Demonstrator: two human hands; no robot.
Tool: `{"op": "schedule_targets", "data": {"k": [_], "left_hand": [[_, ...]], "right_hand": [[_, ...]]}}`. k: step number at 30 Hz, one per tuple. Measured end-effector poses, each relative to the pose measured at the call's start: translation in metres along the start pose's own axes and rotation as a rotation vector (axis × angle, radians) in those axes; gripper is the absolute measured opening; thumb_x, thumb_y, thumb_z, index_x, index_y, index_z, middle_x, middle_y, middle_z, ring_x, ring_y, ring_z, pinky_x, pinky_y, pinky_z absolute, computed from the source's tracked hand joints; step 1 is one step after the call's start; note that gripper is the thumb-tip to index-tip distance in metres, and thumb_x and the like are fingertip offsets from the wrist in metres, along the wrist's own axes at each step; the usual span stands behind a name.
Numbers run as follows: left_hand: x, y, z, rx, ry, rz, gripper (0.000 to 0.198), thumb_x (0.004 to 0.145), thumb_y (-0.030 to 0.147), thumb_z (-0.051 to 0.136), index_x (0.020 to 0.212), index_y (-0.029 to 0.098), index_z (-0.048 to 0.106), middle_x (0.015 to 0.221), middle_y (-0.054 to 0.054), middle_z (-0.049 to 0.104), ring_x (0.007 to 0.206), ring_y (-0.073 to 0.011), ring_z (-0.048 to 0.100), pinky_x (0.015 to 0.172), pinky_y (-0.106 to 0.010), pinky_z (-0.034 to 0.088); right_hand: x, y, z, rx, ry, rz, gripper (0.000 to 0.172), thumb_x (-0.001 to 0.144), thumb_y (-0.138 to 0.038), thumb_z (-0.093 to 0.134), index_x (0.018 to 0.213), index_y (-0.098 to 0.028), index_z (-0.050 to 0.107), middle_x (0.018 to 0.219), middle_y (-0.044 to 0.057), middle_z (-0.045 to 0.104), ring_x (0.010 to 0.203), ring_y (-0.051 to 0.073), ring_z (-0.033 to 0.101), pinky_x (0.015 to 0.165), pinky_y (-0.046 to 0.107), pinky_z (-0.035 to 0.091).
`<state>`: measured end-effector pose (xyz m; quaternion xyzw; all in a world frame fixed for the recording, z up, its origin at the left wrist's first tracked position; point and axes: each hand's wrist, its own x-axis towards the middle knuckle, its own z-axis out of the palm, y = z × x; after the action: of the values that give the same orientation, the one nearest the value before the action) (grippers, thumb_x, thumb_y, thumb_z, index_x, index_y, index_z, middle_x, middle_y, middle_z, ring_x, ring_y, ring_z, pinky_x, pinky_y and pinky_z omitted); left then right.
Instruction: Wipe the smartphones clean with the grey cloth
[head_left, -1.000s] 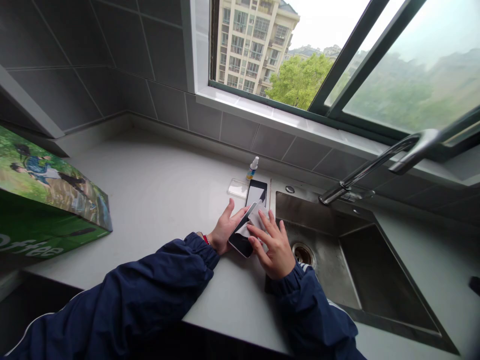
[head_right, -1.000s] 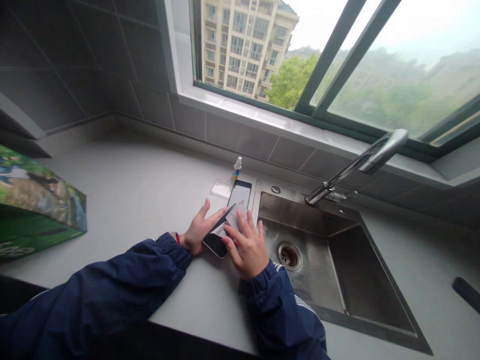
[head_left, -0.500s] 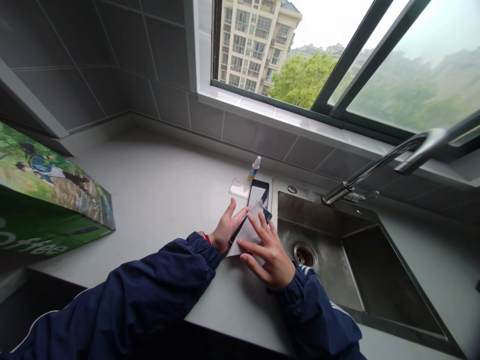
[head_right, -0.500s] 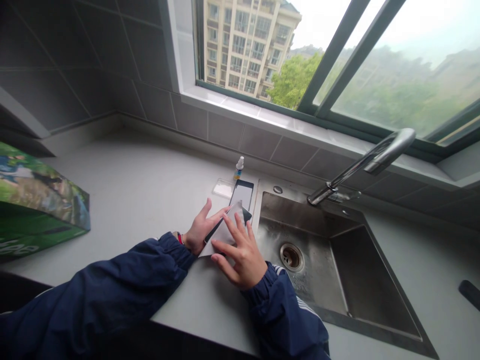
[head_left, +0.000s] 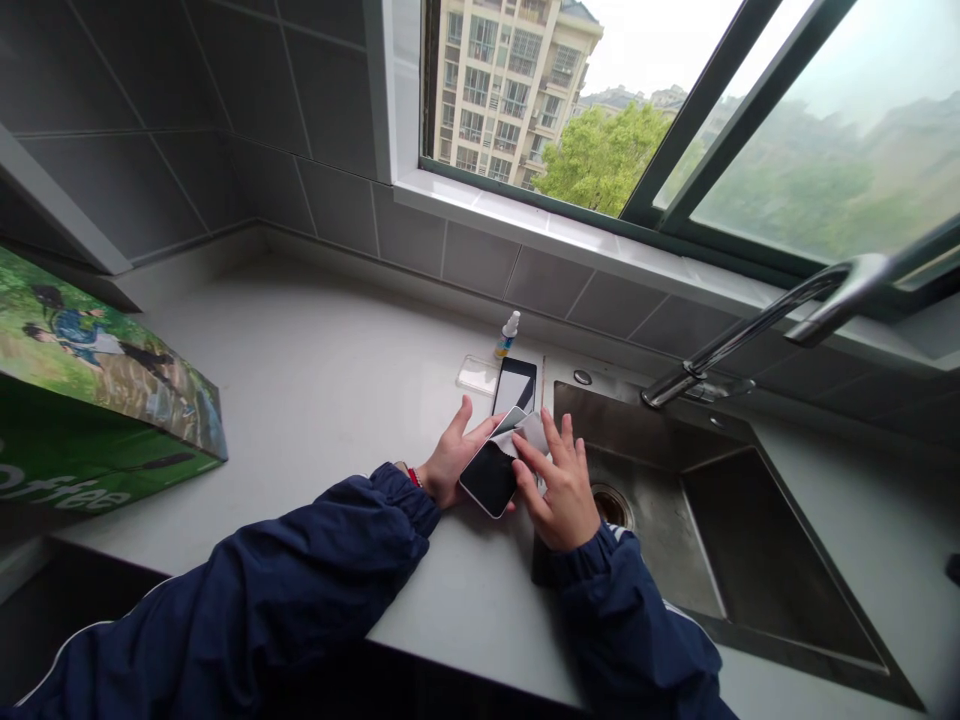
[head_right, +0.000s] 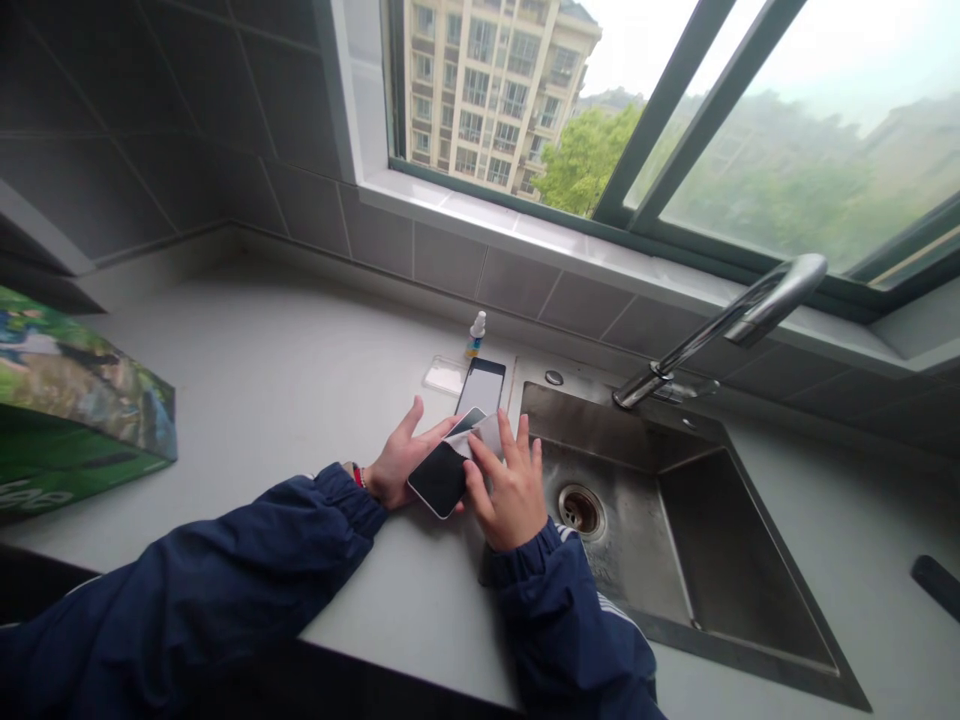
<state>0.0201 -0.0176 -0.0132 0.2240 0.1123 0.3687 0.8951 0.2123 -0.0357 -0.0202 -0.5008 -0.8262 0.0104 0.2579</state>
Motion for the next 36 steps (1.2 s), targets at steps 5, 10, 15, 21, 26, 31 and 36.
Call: {"op": "schedule_targets", "data": {"k": [5,10,15,21,26,31,36], "left_hand": [[0.002,-0.001,0.000,-0.011,0.077,0.072,0.091,0.087,0.080,0.028,0.152,0.018,0.035,0.131,-0.018,0.061,0.101,-0.0305,0.067,0.091,-0.045,0.051],[0.002,-0.001,-0.002,-0.026,0.134,0.068,0.091,0.088,0.079,0.027,0.153,0.016,0.032,0.134,-0.017,0.061,0.119,-0.0307,0.061,0.108,-0.043,0.039],[0.002,-0.002,0.001,-0.060,0.084,0.080,0.091,0.087,0.078,0.031,0.154,0.016,0.031,0.136,-0.018,0.060,0.120,-0.0326,0.060,0.107,-0.045,0.040],[0.001,-0.001,0.000,-0.013,0.184,0.075,0.097,0.084,0.082,0.031,0.155,0.015,0.029,0.136,-0.019,0.058,0.111,-0.0320,0.065,0.100,-0.044,0.046],[-0.001,0.002,-0.002,0.013,0.024,-0.010,0.093,0.082,0.085,0.025,0.155,0.026,0.029,0.136,-0.019,0.057,0.091,-0.0342,0.069,0.072,-0.051,0.056],[-0.001,0.002,-0.001,0.007,0.045,-0.006,0.094,0.082,0.085,0.027,0.155,0.025,0.029,0.132,-0.021,0.058,0.098,-0.0377,0.067,0.072,-0.052,0.056],[0.003,0.000,0.001,-0.041,0.135,0.062,0.093,0.086,0.080,0.027,0.152,0.014,0.035,0.129,-0.020,0.062,0.110,-0.0335,0.065,0.095,-0.046,0.048]], "right_hand": [[0.000,-0.013,-0.008,0.100,-0.145,-0.198,0.044,0.099,-0.034,0.049,0.141,-0.023,0.055,0.162,0.010,0.026,0.151,0.036,0.013,0.114,0.065,0.028],[-0.002,-0.023,-0.010,0.157,-0.210,-0.350,0.037,0.099,-0.028,0.049,0.133,-0.028,0.062,0.164,0.005,0.020,0.151,0.034,0.012,0.118,0.062,0.024],[-0.001,-0.015,-0.007,0.099,-0.066,-0.173,0.037,0.099,-0.025,0.046,0.132,-0.027,0.063,0.165,0.004,0.016,0.151,0.036,0.008,0.115,0.066,0.025],[0.001,-0.015,-0.012,0.192,-0.209,-0.422,0.035,0.097,-0.026,0.051,0.128,-0.029,0.067,0.160,0.004,0.031,0.150,0.033,0.019,0.119,0.060,0.023],[0.003,0.005,-0.005,0.124,-0.067,-0.172,0.042,0.100,-0.030,0.046,0.142,-0.026,0.053,0.155,0.008,0.041,0.148,0.032,0.027,0.116,0.060,0.030],[0.003,0.009,-0.004,0.200,-0.090,-0.169,0.061,0.101,-0.035,0.046,0.157,-0.024,0.025,0.153,0.010,0.044,0.146,0.028,0.034,0.119,0.056,0.028],[0.002,-0.005,-0.007,0.138,-0.203,-0.260,0.053,0.102,-0.034,0.042,0.153,-0.022,0.035,0.156,0.010,0.038,0.149,0.031,0.026,0.118,0.063,0.023]]}}
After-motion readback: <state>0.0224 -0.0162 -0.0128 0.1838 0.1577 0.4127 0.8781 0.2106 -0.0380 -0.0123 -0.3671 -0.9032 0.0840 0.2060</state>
